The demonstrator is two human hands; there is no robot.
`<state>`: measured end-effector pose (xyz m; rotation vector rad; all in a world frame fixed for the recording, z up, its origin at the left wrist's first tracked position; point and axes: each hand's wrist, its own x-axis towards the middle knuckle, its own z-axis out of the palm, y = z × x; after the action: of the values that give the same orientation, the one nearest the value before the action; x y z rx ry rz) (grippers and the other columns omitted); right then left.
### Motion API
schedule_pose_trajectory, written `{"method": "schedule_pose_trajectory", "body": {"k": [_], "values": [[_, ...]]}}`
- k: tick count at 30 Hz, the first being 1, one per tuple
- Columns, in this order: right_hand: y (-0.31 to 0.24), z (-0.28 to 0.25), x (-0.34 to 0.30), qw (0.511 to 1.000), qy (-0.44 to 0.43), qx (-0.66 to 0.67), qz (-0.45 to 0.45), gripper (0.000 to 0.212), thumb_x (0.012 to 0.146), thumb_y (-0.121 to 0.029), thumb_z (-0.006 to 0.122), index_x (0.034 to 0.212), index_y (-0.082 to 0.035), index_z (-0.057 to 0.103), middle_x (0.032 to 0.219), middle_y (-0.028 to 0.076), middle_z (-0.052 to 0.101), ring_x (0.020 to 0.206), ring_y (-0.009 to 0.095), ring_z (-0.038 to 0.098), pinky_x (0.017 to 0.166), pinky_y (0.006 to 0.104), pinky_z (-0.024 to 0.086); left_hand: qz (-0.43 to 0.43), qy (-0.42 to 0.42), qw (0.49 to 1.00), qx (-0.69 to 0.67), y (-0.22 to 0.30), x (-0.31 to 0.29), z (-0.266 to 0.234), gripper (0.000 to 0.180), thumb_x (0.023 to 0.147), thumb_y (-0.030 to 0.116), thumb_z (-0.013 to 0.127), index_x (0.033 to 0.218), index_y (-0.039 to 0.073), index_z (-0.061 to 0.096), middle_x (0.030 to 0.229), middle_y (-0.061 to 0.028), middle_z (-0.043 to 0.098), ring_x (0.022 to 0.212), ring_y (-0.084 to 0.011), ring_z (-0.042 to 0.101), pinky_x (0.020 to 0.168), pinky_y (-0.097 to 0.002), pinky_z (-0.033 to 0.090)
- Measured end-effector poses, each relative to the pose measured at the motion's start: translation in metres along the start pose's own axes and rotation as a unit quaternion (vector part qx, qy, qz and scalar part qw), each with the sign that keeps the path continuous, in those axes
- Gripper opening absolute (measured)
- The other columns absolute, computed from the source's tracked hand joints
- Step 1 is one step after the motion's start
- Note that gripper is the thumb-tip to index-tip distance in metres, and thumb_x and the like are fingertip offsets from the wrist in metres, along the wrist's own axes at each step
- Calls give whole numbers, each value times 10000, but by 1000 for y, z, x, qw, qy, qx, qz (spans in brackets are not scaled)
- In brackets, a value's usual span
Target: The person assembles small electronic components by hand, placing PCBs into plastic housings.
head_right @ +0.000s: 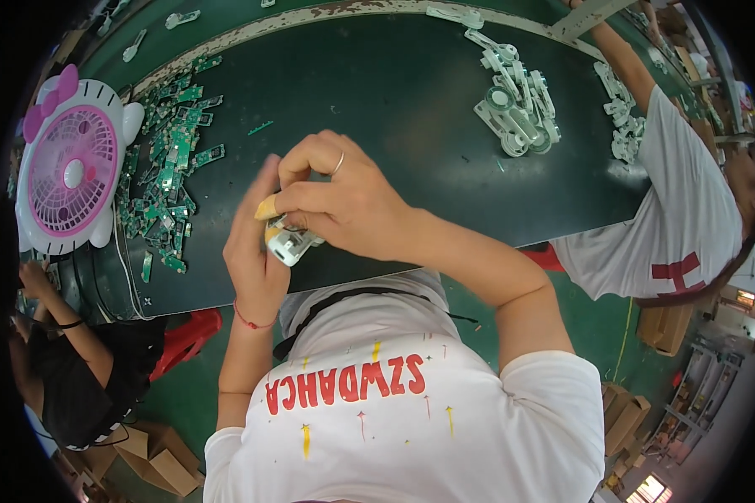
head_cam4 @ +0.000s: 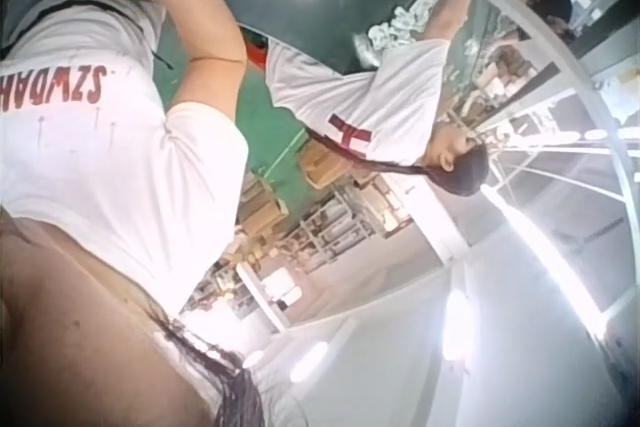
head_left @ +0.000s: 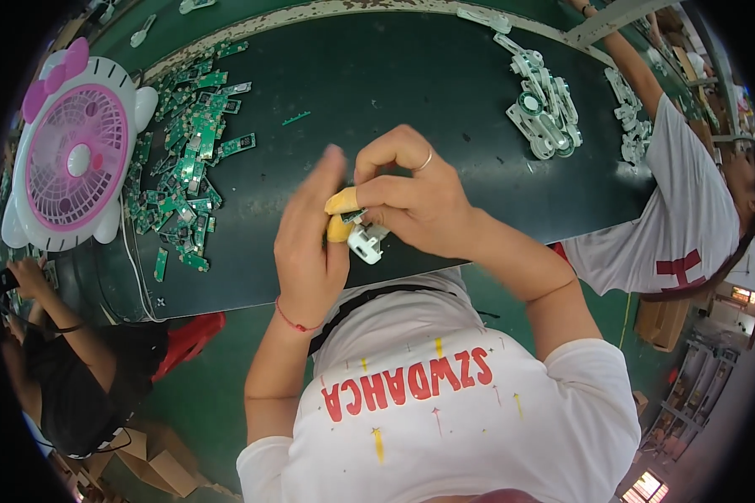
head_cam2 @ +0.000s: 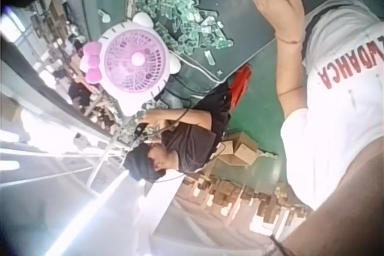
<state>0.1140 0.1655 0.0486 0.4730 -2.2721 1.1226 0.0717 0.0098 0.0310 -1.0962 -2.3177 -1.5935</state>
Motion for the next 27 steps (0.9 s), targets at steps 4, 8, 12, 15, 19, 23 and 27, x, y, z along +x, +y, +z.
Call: {"method": "schedule_pose_trajectory", "body": {"k": [4,8,12,15,19,23,27], "values": [[9,-18,16,992,-12,-66,-103,280,531,-21,727,797,-96,686,854,23,595,751,193,577,651,302,436,-241,-144,953,-118,-8,-8,-7,334,884,83,459,1211,29,503,733,-92,590,629,-170,574,591,-285,483],[12,-15,22,976,-62,-75,-193,226,580,-77,686,805,-90,667,846,19,596,754,192,596,643,296,427,-454,-239,664,-544,-16,-14,2,411,953,368,290,965,38,536,741,-95,597,528,-137,515,450,-235,386],[12,-11,19,958,-114,-85,-250,220,617,-143,631,829,-87,645,852,24,582,767,194,595,657,308,437,-426,-242,532,-690,-25,-14,16,371,954,341,340,1010,30,534,854,-123,602,619,-163,562,496,-243,432],[9,-14,22,951,-138,-93,-260,229,610,-153,628,827,-78,636,850,30,575,767,196,593,659,310,437,-503,-171,561,-635,-21,-16,21,309,953,263,357,1050,26,530,936,-124,601,803,-214,623,640,-276,514],[10,-20,25,940,-175,-127,-263,233,603,-160,630,818,-72,628,850,34,573,762,200,591,653,315,435,-447,-196,526,-696,-21,-15,21,321,958,190,283,1162,33,475,1049,-140,588,917,-251,626,661,-289,523],[11,-22,25,942,-176,-149,-245,245,628,-144,631,873,-143,610,842,-11,566,788,175,564,699,310,428,-413,-165,486,-752,-21,-13,19,329,957,158,275,1209,37,448,1067,-153,580,940,-261,621,680,-291,528],[9,-32,31,951,-189,-195,-147,257,685,-100,612,934,-159,618,721,-3,538,662,178,538,610,291,403,-411,-114,576,-697,-21,-11,15,383,957,162,391,1324,55,367,1093,-124,579,956,-271,619,718,-300,534]]}}
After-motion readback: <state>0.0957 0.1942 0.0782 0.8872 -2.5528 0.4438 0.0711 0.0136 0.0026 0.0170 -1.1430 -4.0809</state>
